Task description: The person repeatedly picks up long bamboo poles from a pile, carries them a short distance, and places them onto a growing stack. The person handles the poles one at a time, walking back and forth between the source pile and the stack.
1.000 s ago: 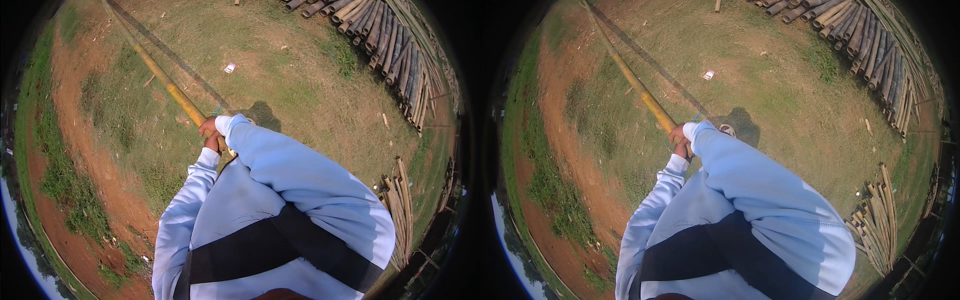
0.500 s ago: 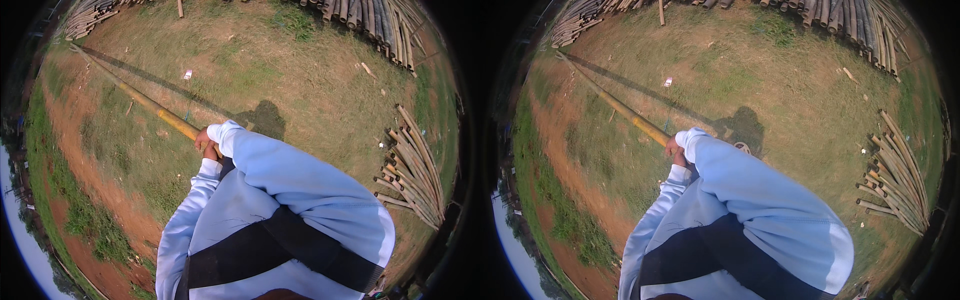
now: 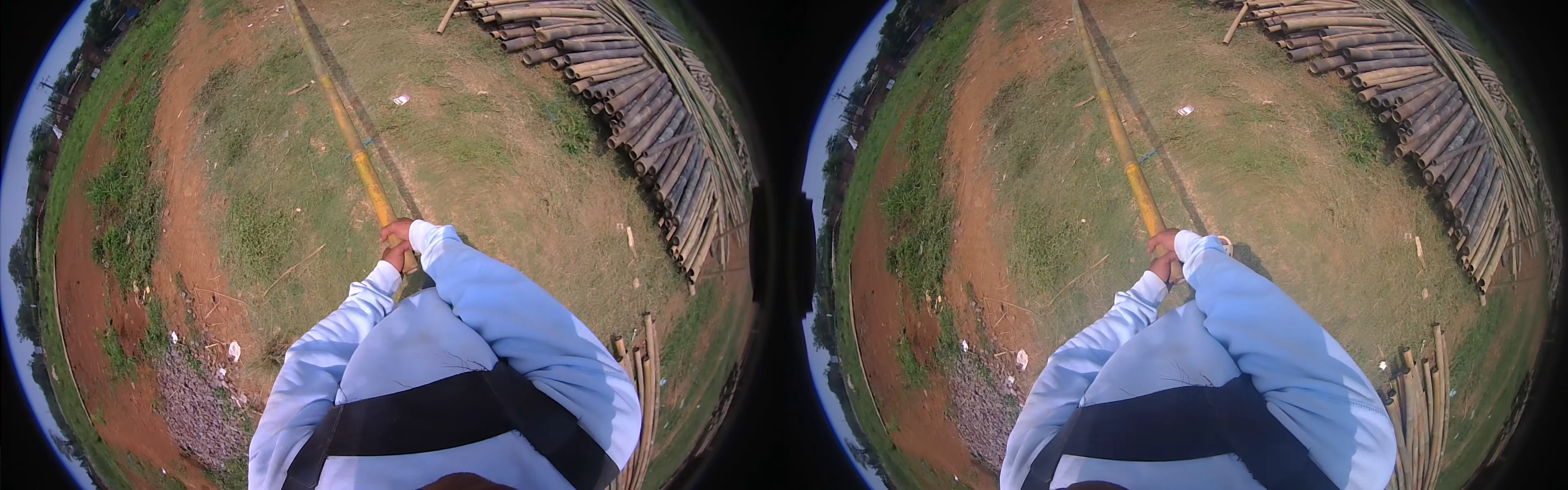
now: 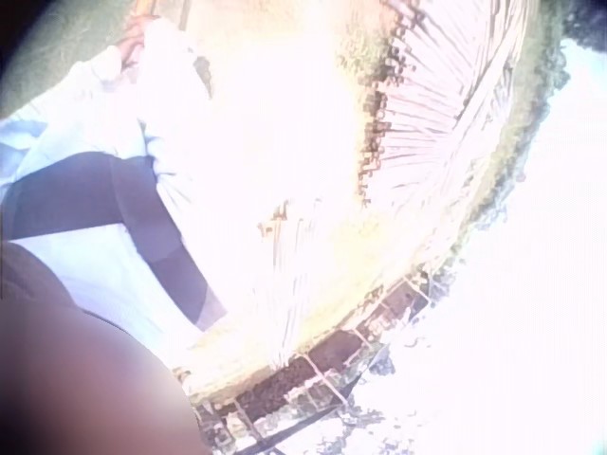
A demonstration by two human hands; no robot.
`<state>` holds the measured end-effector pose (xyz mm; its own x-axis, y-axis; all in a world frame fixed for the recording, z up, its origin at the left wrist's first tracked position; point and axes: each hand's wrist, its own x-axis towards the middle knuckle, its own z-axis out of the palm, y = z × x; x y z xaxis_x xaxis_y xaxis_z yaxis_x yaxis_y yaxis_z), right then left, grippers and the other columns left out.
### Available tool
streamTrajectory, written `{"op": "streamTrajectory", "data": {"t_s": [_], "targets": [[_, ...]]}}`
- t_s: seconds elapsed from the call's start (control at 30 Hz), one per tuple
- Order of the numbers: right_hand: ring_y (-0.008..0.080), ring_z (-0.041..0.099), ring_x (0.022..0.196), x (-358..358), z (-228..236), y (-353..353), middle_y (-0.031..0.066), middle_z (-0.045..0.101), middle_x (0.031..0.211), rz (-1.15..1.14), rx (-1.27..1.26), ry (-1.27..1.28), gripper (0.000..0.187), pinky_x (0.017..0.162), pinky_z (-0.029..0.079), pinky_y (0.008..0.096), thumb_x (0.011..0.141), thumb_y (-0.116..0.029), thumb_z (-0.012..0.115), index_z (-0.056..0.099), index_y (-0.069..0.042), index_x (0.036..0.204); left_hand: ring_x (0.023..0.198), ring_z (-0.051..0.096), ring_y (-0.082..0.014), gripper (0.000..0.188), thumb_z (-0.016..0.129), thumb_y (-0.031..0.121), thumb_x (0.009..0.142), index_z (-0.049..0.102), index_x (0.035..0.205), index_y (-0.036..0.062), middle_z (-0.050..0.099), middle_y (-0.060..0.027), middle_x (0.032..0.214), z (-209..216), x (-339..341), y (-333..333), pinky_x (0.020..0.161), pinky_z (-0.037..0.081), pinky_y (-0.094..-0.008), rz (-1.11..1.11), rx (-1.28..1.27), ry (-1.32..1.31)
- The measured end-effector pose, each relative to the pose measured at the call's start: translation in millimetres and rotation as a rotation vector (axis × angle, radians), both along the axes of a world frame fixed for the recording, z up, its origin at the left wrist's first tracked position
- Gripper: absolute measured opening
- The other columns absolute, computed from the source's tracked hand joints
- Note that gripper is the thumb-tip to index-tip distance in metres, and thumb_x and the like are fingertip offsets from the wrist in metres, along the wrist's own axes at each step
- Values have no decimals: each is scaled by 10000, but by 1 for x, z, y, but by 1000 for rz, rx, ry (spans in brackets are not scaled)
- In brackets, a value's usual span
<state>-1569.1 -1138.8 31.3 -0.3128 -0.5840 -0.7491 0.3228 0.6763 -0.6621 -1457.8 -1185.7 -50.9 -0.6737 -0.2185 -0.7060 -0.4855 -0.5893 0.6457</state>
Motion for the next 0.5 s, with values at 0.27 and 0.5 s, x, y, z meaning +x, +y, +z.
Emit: {"op": "streamTrajectory", "data": {"t_s": [0.27, 0.5], "targets": [[180, 534, 588, 154, -6, 28, 79, 543, 731, 181, -167, 99, 292, 486, 426, 293, 612, -255, 648, 582, -45, 803, 615, 571, -183, 301, 620, 215, 612, 589, 825, 4, 584, -66, 710, 53, 158, 31, 538, 446, -283, -75, -246, -109], [187, 547, 808, 227, -48, 116, 86, 575, 875, 257, -245, -94, 269, 748, 433, 294, 654, -174, 625, 571, -70, 897, 656, 589, -196, 393, 655, 234, 572, 592, 868, -16, 604, -101, 763, 31, 234, 125, 569, 468, -312, -54, -360, -166]]}}
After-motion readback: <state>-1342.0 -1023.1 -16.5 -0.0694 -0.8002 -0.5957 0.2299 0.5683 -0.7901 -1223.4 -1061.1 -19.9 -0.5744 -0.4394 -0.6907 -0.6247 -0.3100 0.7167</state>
